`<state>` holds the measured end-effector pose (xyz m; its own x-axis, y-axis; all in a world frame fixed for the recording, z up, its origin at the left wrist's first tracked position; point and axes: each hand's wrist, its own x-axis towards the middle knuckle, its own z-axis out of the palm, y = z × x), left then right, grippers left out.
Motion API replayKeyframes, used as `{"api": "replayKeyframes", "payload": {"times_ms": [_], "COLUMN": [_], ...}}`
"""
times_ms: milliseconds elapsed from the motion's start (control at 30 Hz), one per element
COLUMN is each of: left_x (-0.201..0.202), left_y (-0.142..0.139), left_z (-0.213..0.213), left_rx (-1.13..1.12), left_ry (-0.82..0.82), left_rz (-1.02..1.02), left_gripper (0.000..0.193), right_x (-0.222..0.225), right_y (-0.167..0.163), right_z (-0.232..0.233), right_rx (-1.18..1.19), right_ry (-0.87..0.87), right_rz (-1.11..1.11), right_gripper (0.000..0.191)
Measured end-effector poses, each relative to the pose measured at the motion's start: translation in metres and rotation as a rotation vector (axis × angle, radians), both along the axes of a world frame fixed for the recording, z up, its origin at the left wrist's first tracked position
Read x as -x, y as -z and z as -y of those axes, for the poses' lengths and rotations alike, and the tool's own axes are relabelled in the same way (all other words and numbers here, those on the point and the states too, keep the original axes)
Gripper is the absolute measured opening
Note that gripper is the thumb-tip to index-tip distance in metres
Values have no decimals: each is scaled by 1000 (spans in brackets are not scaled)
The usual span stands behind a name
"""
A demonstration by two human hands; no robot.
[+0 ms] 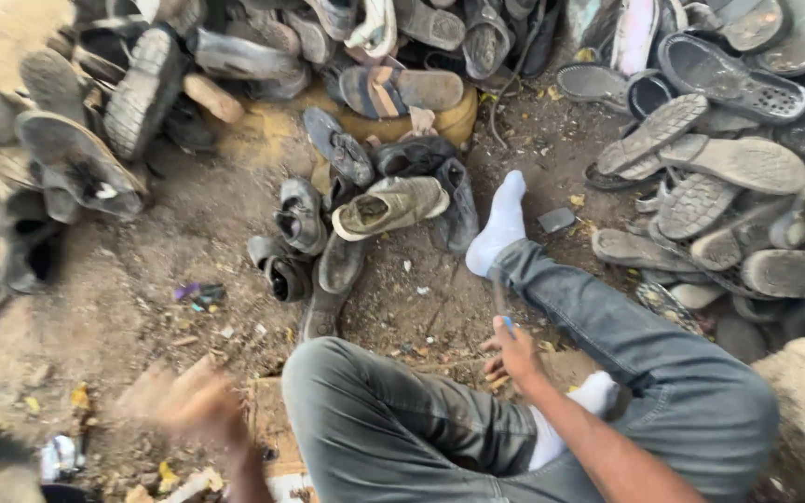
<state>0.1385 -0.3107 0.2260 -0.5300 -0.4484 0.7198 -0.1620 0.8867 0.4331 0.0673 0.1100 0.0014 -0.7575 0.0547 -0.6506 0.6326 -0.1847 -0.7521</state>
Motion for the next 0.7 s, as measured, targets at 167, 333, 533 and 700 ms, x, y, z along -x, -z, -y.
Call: {"api": "replayKeyframes", "payload": {"times_ms": [167,333,533,700], "left_x": [171,266,250,217], "left_y": [87,155,177,192], "left_z": [-103,-118,-133,-167], "left_rx": [-160,479,285,207], "left_ry": [536,429,640,837], "left_rz": [555,372,445,734], "left_gripper": [50,40,20,23], "right_x": [3,2,-1,-4], "right_y": [-22,-110,-127,-114], "right_z": [-55,-270,-394,-393], "right_rx": [-517,-1372,-1690,-1719], "right_ry": [-81,-120,-343,-455], "right_rz": [-358,-196,102,161], "right_gripper": [31,29,31,36]}}
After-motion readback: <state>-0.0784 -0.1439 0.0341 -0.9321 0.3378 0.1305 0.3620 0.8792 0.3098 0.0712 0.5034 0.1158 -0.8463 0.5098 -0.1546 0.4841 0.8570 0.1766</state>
